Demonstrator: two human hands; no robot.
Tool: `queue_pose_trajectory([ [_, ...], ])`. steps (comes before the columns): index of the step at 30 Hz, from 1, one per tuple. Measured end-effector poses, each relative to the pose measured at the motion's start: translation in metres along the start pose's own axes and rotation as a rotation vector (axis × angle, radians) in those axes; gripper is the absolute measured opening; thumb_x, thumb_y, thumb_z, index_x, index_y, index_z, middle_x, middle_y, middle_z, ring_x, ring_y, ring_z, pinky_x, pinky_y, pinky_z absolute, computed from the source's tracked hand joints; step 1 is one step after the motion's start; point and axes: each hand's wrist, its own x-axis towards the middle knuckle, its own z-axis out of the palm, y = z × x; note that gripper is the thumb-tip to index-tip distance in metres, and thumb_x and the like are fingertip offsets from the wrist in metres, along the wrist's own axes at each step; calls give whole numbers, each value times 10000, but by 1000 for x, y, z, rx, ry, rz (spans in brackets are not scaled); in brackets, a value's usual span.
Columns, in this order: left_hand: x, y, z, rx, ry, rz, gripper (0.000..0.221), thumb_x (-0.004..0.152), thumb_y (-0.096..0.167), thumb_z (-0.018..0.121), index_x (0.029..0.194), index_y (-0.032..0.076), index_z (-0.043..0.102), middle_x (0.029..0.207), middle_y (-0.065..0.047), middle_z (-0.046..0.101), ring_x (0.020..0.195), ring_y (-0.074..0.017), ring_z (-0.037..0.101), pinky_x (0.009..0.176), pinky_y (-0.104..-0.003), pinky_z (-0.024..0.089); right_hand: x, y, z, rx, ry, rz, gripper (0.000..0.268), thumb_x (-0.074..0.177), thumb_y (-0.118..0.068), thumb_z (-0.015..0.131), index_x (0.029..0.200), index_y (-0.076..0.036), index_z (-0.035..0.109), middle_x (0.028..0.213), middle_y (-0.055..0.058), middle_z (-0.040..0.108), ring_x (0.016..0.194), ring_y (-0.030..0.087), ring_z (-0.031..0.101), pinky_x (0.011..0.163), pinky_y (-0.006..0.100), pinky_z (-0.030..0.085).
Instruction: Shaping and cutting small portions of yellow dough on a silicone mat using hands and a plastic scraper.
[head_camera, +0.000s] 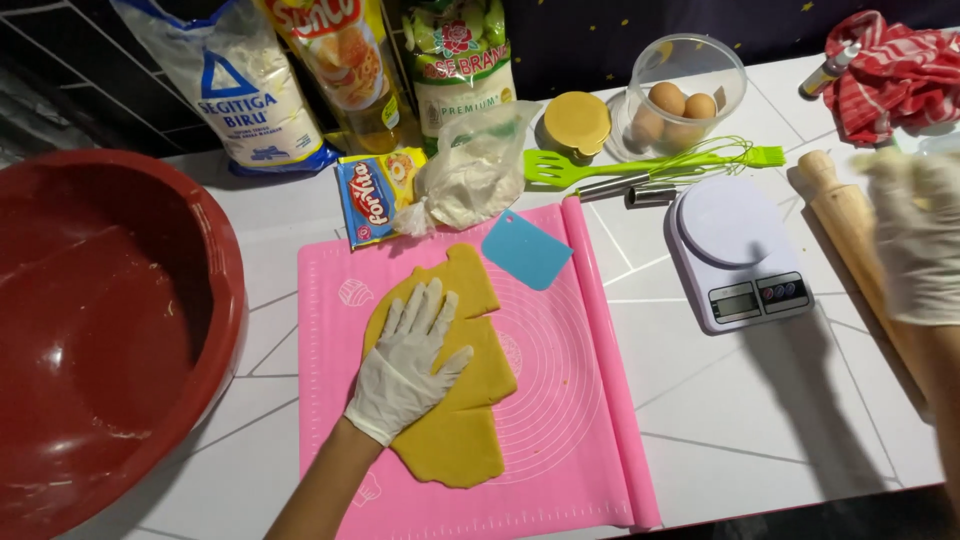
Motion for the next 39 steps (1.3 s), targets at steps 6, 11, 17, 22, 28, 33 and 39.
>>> queue_pose_trajectory([
  [6, -5, -11, -2, -74, 6, -6, 762, 990, 644, 480, 1531, 107, 467, 1592, -205, 412, 1458, -388, 396, 1189, -549, 285, 16, -215, 86, -40, -341, -80, 320, 918, -507, 662, 1204, -384, 736, 713, 79, 633, 661, 329, 671, 642, 471, 546],
  [11, -15, -10, -8, -69, 76, 16, 679, 978, 564, 531, 1503, 134, 513, 1567, -192, 458, 1432, -384, 445, 1177, -543, 312, 23, -274, 122, -208, -484, -90, 934, 792, -824, 598, 1461, -173, 579, 1177, 157, 648, 1153, 352, 610, 937, 483, 486],
  [17, -21, -13, -1, -90, 130, 24, 716, 948, 595, 573, 1496, 137, 527, 1581, -194, 444, 1447, -383, 430, 1189, -561, 274, 31, -279, 159, -208, -585, 35, 828, 692, -863, 693, 1198, -209, 734, 1170, 93, 613, 1154, 309, 574, 928, 476, 471],
  [22, -22, -12, -5, -109, 148, 22, 718, 949, 608, 578, 1489, 137, 541, 1592, -189, 434, 1455, -368, 423, 1210, -529, 249, 35, -290, 152, -23, -712, 269, 505, 812, -726, 695, 958, -244, 740, 878, 32, 664, 899, 277, 673, 778, 417, 519],
  [28, -23, -10, -2, -121, 147, 5, 730, 961, 643, 536, 1492, 143, 544, 1602, -176, 426, 1466, -353, 414, 1226, -523, 226, -25, -297, 143, 138, -781, 263, 323, 1017, -512, 429, 913, -234, 559, 743, 98, 683, 791, 359, 724, 777, 490, 565],
  [33, -23, -6, -2, -123, 132, -19, 724, 949, 629, 561, 1501, 162, 533, 1610, -166, 418, 1476, -355, 401, 1230, -535, 217, -78, -331, 112, 179, -767, 341, 353, 994, -527, 427, 944, -207, 565, 753, 137, 690, 796, 389, 738, 711, 524, 570],
  [39, -19, 3, -20, -12, 19, -3, 711, 989, 552, 471, 1521, 80, 466, 1566, -258, 422, 1457, -404, 401, 1212, -555, 271, -131, -375, 105, 137, -800, 228, 467, 975, -419, 448, 1413, -259, 461, 594, 131, 642, 510, 396, 649, 492, 572, 494],
])
